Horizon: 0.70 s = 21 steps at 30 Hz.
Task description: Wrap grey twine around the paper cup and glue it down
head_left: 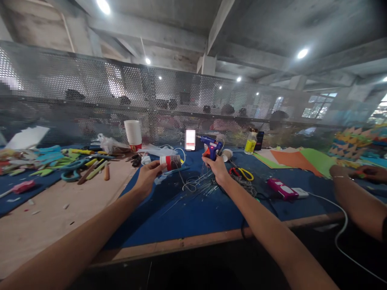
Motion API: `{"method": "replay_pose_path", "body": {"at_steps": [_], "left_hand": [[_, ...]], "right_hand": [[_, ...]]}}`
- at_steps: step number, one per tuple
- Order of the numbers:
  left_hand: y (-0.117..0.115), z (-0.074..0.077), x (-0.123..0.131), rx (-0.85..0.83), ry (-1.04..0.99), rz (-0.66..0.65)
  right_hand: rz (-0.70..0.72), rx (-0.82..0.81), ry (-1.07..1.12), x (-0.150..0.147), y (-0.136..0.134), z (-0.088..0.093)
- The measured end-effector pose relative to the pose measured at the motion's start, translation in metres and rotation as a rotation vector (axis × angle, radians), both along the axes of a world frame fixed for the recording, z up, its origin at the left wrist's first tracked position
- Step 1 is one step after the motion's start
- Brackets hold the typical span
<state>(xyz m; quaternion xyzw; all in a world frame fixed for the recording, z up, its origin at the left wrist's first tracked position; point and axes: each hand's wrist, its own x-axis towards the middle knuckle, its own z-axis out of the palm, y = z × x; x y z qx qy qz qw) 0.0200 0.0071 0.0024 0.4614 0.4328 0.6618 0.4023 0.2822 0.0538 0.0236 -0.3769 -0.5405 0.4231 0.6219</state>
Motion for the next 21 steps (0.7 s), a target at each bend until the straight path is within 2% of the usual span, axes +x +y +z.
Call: {"method": "replay_pose_path", "body": {"at_steps": [3, 10, 16, 21], "left_hand": [[0.001, -0.001, -0.001, 0.004, 0.000, -0.003], [-0.001, -0.004, 0.003, 0.026, 0.065, -0.056], [-0.006, -0.001, 0.008, -0.014, 0.028, -0.076], [-0.009, 0.002, 0.011, -0.027, 0.016, -0.100]], "right_hand": [[0.057, -0.011, 0.005, 0.001, -0.003, 0.003], [0.302, -0.101, 0.061, -0.006, -0.020, 0.002], [0.578, -0.124, 0.017, -0.011, -0.030, 0.000], [0.713, -0.121, -0.040, -0.014, -0.038, 0.002]]}}
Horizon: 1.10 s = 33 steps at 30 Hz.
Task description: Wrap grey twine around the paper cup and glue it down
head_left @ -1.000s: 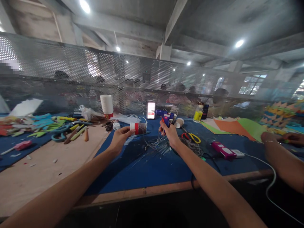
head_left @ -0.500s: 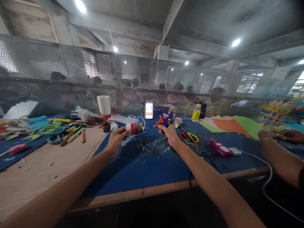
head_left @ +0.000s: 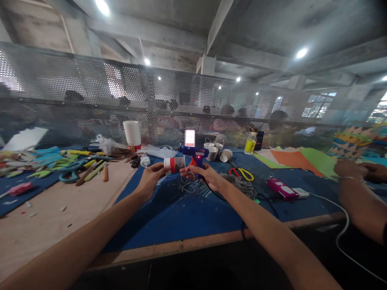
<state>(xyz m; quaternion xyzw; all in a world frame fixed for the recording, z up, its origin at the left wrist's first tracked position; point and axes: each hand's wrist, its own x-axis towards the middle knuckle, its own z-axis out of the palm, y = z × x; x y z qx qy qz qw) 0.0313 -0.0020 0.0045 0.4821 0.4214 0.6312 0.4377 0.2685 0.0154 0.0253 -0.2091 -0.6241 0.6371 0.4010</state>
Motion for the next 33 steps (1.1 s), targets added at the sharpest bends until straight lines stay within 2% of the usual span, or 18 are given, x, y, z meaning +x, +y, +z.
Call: {"method": "replay_pose_path", "body": {"at_steps": [3, 7, 9, 15, 26, 33], "left_hand": [[-0.0015, 0.0016, 0.0012, 0.007, -0.005, -0.012], [-0.0028, 0.0030, 0.0023, 0.002, -0.025, -0.027], [-0.0028, 0.0029, 0.0025, -0.002, -0.039, -0.039], [-0.0007, 0.0021, 0.0014, -0.012, -0.094, -0.073], [-0.0039, 0.0069, 0.0038, 0.003, -0.078, -0.085], [0.0000, 0.0046, -0.0007, 0.011, -0.103, -0.067]], "right_hand": [[-0.004, 0.066, -0.058, 0.0013, -0.0013, 0.0018], [-0.138, 0.123, -0.112, 0.0022, 0.0011, 0.0004], [-0.154, 0.125, -0.121, 0.0018, 0.0020, -0.0011], [-0.054, 0.188, -0.127, 0.0017, -0.0010, 0.0003], [0.047, 0.092, -0.063, 0.0014, -0.0020, -0.0019], [0.023, 0.020, -0.052, 0.0014, -0.0020, -0.0008]]}}
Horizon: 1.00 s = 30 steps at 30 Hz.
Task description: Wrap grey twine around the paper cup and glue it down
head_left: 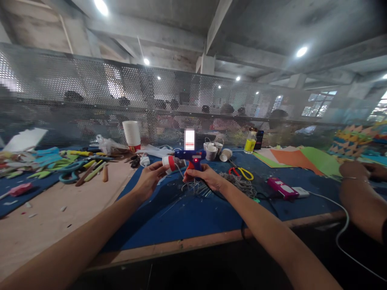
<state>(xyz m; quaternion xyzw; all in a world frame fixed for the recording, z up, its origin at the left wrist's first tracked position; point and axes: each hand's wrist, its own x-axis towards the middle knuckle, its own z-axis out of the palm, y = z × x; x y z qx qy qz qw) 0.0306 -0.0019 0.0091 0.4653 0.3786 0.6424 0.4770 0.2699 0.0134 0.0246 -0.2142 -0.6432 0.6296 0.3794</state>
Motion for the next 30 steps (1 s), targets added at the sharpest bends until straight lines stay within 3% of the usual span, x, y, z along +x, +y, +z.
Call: {"method": "replay_pose_path", "body": {"at_steps": [6, 13, 30], "left_hand": [[0.005, 0.000, -0.006, 0.002, -0.038, 0.029], [0.007, 0.000, -0.009, 0.032, -0.010, 0.102], [0.004, -0.001, -0.008, 0.053, 0.095, 0.132]], "right_hand": [[-0.013, 0.120, -0.075, 0.003, 0.003, 0.000], [-0.361, 0.367, -0.209, 0.001, 0.013, -0.006], [-0.466, 0.419, -0.230, -0.002, 0.007, -0.001]]}}
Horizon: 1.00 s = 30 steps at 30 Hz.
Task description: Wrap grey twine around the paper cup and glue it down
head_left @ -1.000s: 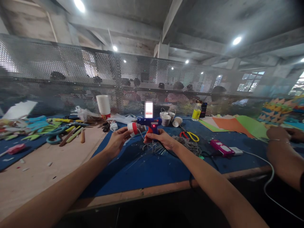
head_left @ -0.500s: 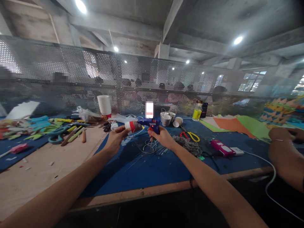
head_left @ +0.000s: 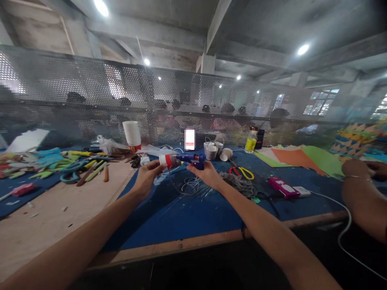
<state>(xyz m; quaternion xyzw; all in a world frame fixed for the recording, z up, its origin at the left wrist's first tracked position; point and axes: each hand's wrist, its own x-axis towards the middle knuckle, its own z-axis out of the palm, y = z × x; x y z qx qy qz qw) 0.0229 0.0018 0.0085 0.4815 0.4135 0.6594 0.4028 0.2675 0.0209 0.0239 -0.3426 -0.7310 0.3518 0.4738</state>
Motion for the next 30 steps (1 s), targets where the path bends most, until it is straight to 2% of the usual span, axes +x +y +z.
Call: {"method": "replay_pose_path", "body": {"at_steps": [6, 11, 30], "left_hand": [[-0.0003, -0.0003, 0.0001, 0.012, 0.023, -0.006], [-0.0026, 0.0010, 0.0015, 0.025, 0.056, -0.014], [-0.0012, -0.0002, 0.0027, 0.029, 0.086, -0.012]], "right_hand": [[0.000, 0.095, -0.063, -0.0015, -0.0017, -0.0037], [-0.056, 0.150, -0.126, 0.0002, 0.0026, -0.0082], [-0.192, 0.243, -0.362, 0.0031, 0.0046, -0.0094]]}}
